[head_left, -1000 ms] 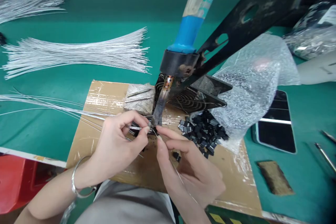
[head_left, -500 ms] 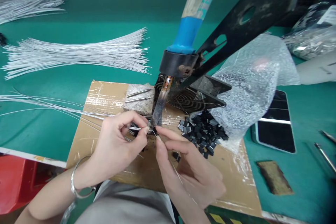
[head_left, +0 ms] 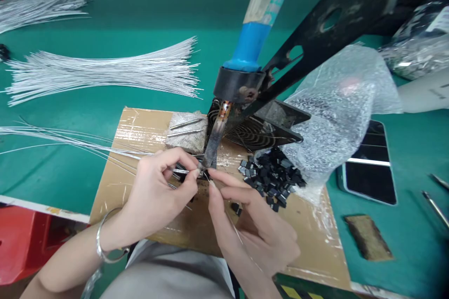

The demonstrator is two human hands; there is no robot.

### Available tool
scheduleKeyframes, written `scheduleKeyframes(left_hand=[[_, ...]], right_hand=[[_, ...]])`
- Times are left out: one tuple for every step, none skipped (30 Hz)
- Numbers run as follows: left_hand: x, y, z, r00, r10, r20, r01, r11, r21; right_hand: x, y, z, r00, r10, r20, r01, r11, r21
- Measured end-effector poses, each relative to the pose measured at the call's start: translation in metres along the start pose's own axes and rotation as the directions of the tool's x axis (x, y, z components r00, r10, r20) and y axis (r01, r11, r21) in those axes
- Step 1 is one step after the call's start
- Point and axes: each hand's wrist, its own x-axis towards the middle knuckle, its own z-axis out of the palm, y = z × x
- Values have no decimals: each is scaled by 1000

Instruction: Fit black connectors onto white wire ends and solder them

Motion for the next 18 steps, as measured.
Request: scheduleKeyframes(left_hand=[[0,0,0,1000,1,0,-1,1000,0],[0,0,0,1000,3,0,-3,1000,-3],[0,0,-1,1000,5,1,-5,1000,-9],[0,0,-1,1000,6,4,-6,1000,-15],[0,1,-1,1000,8,6,-8,1000,-20],[0,1,-2,1000,10,8,-10,1000,-25],[0,1,-2,1000,15,10,-14,999,-28],[0,1,-2,1000,16,11,-16,999,-29],[0,1,-2,1000,18,11,-18,999,-26],[-1,1,-2,1000,19,10,-18,1000,-25],[-1,0,-2,1000,16,8,-16,1000,-24],[-1,0,-2,1000,13,8,-13,1000,-25],[-1,0,-2,1000,11,8,-11,1000,-26],[-1,0,-2,1000,12,9,-12,1000,-28],[-1,0,-1,1000,14,10,-14,999,-30],[-1,0,-1,1000,16,12,-16,999,-29],[0,-1,-1,1000,16,13,-15,1000,-26],[0,-1,-1,1000,12,14,-12,1000,-21]], right_hand=[[0,0,0,1000,-3,1,3,1000,-2],[0,0,0,1000,-2,2,2,1000,-6],[0,0,0,1000,-1,1,1,1000,-9],[0,0,-1,1000,0,4,0,1000,-15],[0,0,-1,1000,-1,1,1,1000,-19],[0,0,-1,1000,-3,0,3,1000,-23],[0,-1,-1,1000,-8,-2,8,1000,-23],[0,-1,0,1000,-11,-2,11,1000,-22],[0,-1,0,1000,-13,-6,13,1000,-22],[0,-1,0,1000,-16,-9,15,1000,-24],[0,-2,0,1000,-16,-13,16,999,-27],[1,-2,0,1000,-16,-17,16,999,-33],[1,-2,0,1000,-17,-22,16,999,-37],[1,-2,0,1000,-16,-23,15,999,-39],[1,-2,0,1000,-15,-20,14,999,-36],[1,-1,0,1000,-13,-14,13,999,-30],[0,-1,0,1000,-16,-12,16,1000,-24],[0,-1,-1,1000,-22,-9,22,1000,-20]])
